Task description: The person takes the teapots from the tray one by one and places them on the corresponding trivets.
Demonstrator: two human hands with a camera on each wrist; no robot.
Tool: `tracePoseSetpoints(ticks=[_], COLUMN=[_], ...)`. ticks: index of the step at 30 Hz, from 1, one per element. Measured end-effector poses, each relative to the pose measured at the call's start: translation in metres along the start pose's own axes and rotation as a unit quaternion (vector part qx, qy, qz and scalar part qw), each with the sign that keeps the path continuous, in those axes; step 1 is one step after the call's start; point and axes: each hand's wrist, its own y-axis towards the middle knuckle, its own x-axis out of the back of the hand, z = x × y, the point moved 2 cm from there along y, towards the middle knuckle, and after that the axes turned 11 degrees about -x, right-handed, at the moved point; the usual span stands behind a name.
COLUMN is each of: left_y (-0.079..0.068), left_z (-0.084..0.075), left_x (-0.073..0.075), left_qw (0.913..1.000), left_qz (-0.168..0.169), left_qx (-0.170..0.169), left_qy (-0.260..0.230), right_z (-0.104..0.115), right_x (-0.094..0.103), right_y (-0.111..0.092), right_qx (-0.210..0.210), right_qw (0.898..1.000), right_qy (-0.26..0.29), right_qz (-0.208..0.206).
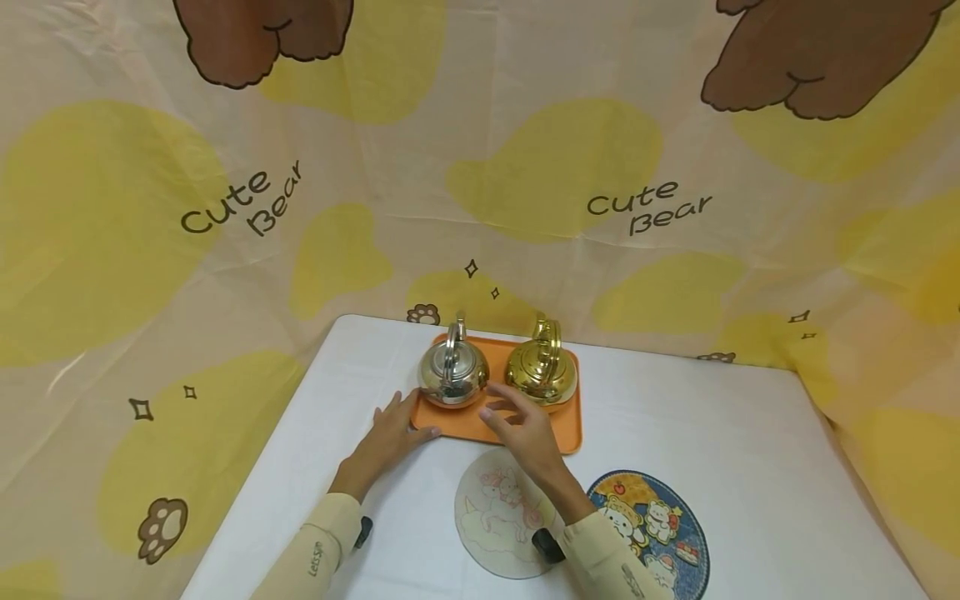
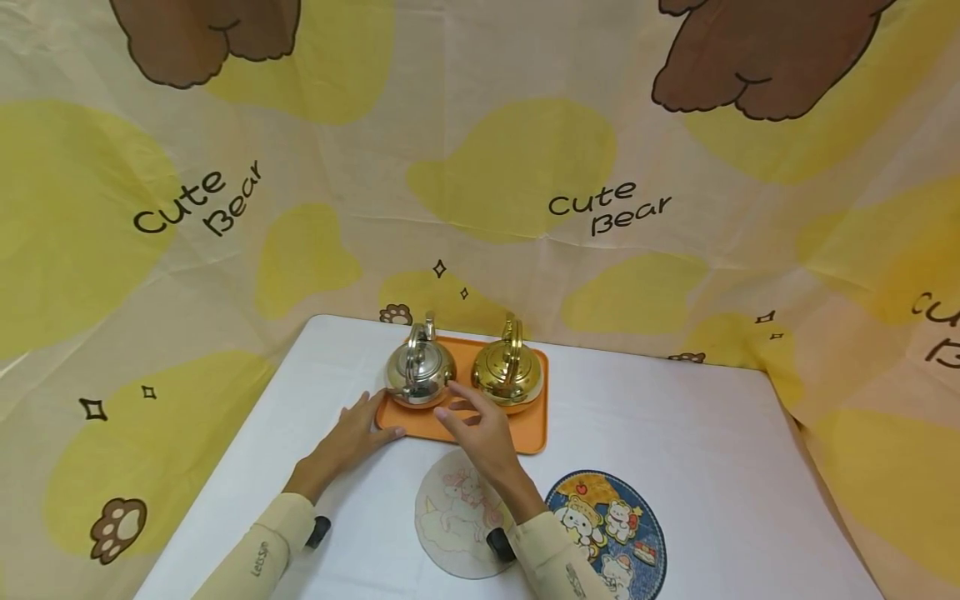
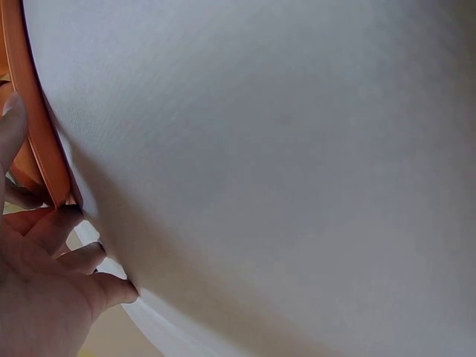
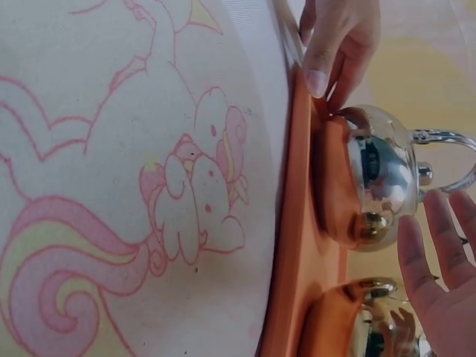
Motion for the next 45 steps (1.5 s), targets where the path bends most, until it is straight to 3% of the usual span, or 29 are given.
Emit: tracePoseSetpoints(ticks=[18,31,45], left_y=[-0.002,-0.002,-0.002], left_z=[-0.001,0.000,-0.001], left_x=[0.000,0.000,0.001], left_qw=[1.0000,0.9999,1.0000], left_qz=[-0.002,-0.007,-0.007], left_qx=[-0.007,-0.008,-0.006], left_qy=[-0.002,0.000,-0.003], right_z=[-0.001,0.005,0.007], right_x=[-0.015,-0.025,-0.034], right_y=[0.016,0.028,0.037], right_qx=[0.002,0.020,0.008], right_qw=[1.000,1.000,1.000], right_qy=[0.003,0.000,0.000], right_qz=[0.025,-0.011,-0.009])
